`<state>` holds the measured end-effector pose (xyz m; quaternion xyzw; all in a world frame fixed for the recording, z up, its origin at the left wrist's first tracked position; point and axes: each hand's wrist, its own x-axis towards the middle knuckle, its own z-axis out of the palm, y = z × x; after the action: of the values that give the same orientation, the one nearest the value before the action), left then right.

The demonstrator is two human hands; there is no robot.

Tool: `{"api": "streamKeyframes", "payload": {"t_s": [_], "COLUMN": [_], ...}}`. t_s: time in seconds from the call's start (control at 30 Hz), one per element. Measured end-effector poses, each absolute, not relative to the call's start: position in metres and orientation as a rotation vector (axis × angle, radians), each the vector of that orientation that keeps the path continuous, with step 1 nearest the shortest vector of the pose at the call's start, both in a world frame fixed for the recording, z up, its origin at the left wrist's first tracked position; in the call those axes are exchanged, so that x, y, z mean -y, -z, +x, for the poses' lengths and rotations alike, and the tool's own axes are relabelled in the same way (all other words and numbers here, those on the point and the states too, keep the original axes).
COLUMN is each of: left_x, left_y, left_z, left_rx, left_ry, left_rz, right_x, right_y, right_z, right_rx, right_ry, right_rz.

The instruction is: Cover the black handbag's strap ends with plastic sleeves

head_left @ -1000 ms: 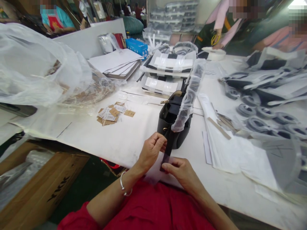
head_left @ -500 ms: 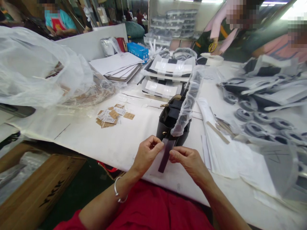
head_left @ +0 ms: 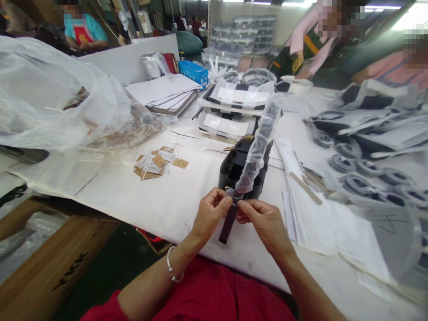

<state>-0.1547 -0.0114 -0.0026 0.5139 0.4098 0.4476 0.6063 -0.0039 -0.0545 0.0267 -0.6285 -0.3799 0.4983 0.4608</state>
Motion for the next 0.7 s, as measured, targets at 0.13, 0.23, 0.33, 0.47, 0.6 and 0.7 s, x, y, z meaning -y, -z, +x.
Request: {"api": "streamKeyframes", "payload": {"t_s": [0.13,0.23,0.33,0.47,0.6,0.7], "left_x": [0.013,0.018,0.022,0.017,0.007,0.004], "left_y": [0.005,0.003,-0.003,-0.01,-0.013,-0.015], "left_z": [-0.154,-0.152,-0.152,-0.151,-0.149,-0.147], "left_rx": [-0.964,-1.023,-1.125,-1.056,-1.061,-1.088], "left_ry": [-1.002,-0.98,-1.043,-1.048,-1.066,-1.128], "left_rz": [1.163,1.2,1.318,1.301,1.267,1.355], "right_x": [0.057,0.058,0.056,0.053,0.054,0.058], "right_y": [-0.027,-0.028,-0.03,-0.033,-0.031,-0.027], "right_z": [-0.006,-0.006,-0.007,-0.01,-0.013,-0.014], "right_rx": [1.015,0.997,0.99,1.062,1.11,1.127], "right_ry": [-1.163,-1.133,-1.074,-0.957,-1.013,-1.053], "right_rz": [-1.589,-1.62,-1.649,-1.693,-1.689,-1.699]}}
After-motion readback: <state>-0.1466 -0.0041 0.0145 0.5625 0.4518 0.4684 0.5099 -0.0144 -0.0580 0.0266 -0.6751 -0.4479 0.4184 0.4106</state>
